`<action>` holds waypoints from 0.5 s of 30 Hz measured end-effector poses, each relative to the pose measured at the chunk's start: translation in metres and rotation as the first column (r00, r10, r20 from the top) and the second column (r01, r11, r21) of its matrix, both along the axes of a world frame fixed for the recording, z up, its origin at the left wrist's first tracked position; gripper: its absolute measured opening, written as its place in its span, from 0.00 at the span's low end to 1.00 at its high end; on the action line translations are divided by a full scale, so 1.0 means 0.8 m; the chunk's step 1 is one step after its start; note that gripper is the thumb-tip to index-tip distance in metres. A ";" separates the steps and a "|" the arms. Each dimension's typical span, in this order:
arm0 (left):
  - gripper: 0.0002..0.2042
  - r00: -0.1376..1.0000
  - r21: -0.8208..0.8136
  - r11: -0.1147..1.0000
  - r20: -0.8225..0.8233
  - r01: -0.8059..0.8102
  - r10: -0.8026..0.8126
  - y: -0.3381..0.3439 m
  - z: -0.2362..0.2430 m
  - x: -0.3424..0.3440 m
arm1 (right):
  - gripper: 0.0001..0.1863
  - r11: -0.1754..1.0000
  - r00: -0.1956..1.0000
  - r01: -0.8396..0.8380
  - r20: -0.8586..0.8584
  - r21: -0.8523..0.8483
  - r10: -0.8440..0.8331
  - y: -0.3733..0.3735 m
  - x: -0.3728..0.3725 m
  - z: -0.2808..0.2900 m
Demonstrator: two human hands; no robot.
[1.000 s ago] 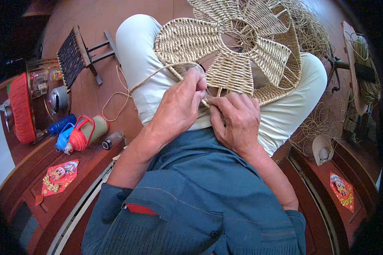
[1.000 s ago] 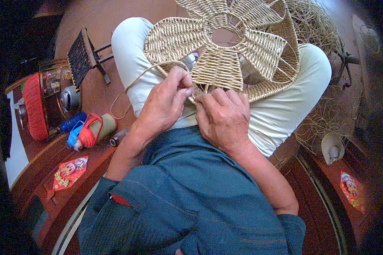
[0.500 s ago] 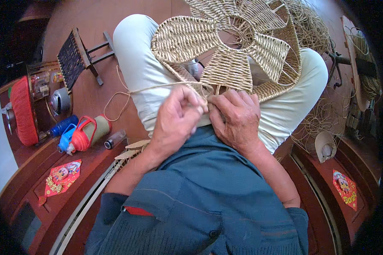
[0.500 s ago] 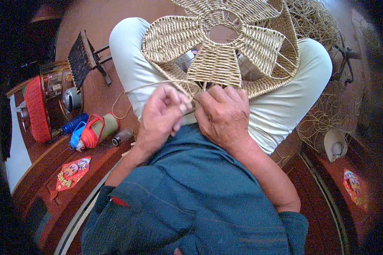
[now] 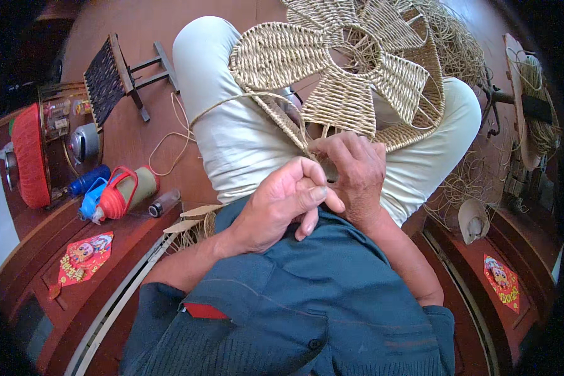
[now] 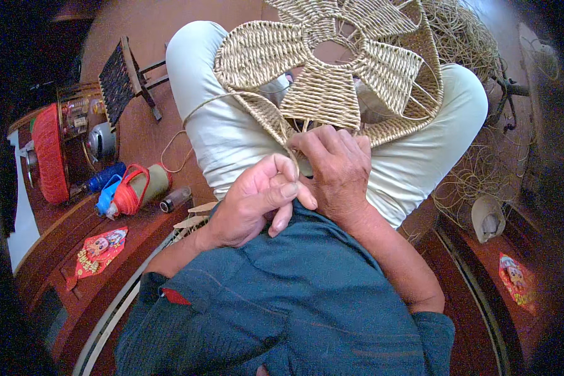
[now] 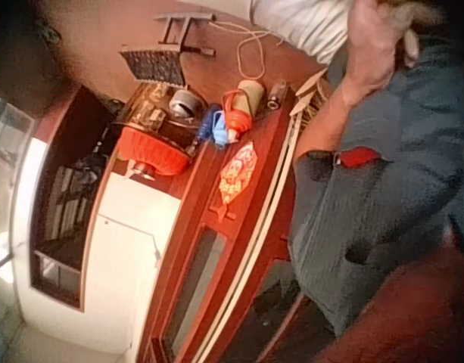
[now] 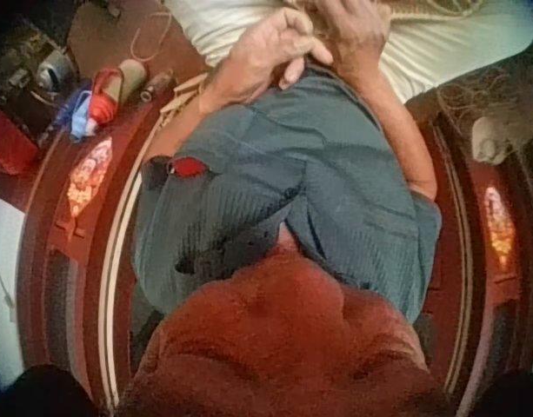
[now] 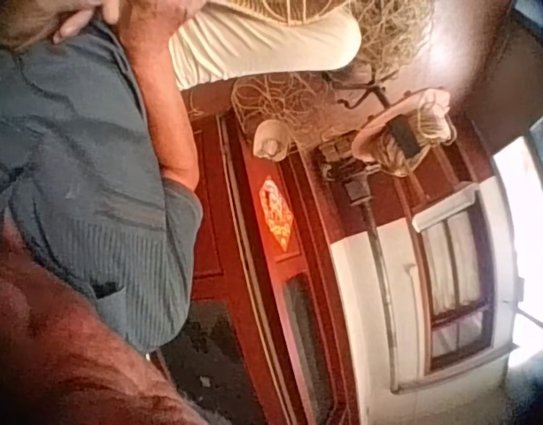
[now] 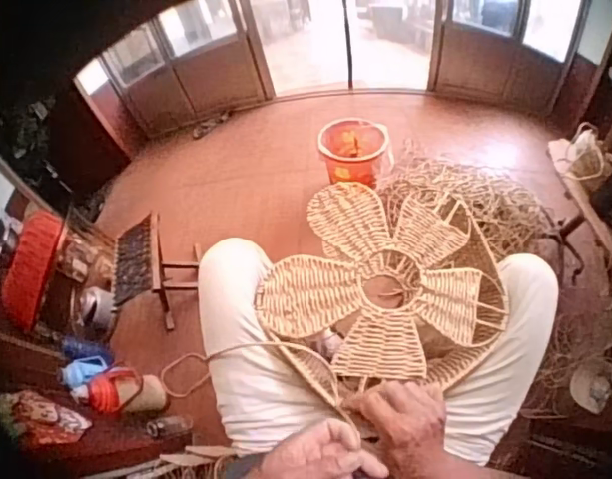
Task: Weaving a decorative straw or rattan object shaped like a flower.
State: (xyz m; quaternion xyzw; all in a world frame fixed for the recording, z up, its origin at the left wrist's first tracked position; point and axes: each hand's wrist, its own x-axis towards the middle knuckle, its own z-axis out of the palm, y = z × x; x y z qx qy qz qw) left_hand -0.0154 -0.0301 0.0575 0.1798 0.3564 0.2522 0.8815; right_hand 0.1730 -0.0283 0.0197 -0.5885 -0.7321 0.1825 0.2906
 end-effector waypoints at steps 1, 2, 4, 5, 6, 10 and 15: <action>0.09 1.000 -0.006 1.000 0.016 0.012 -0.012 0.002 0.003 0.001 | 0.19 1.000 1.000 -0.001 0.000 -0.001 0.001 -0.001 0.001 -0.001; 0.09 1.000 -0.007 1.000 0.015 0.011 -0.011 0.002 0.002 0.001 | 0.19 1.000 1.000 -0.013 -0.003 0.009 0.013 -0.001 0.003 -0.001; 0.09 0.999 0.016 0.999 0.016 0.033 -0.033 0.003 0.001 0.002 | 0.19 0.999 1.000 -0.025 -0.007 0.021 0.026 0.000 0.003 -0.002; 0.09 0.999 0.016 0.999 0.015 0.032 -0.032 0.003 0.003 0.002 | 0.19 1.000 1.000 -0.008 -0.017 0.026 0.009 -0.001 0.002 -0.003; 0.09 0.999 0.003 1.000 0.028 0.019 -0.019 0.002 0.005 0.001 | 0.18 0.999 1.000 0.010 -0.027 0.031 -0.009 -0.002 0.001 -0.003; 0.11 0.999 0.060 0.998 0.024 0.023 -0.025 0.006 0.003 -0.008 | 0.16 0.999 0.996 0.051 -0.080 -0.002 -0.051 0.001 -0.004 -0.002; 0.15 0.979 0.229 0.961 -0.099 -0.154 0.181 0.023 0.014 -0.047 | 0.08 0.994 0.999 0.046 0.000 0.099 -0.047 0.005 -0.014 -0.004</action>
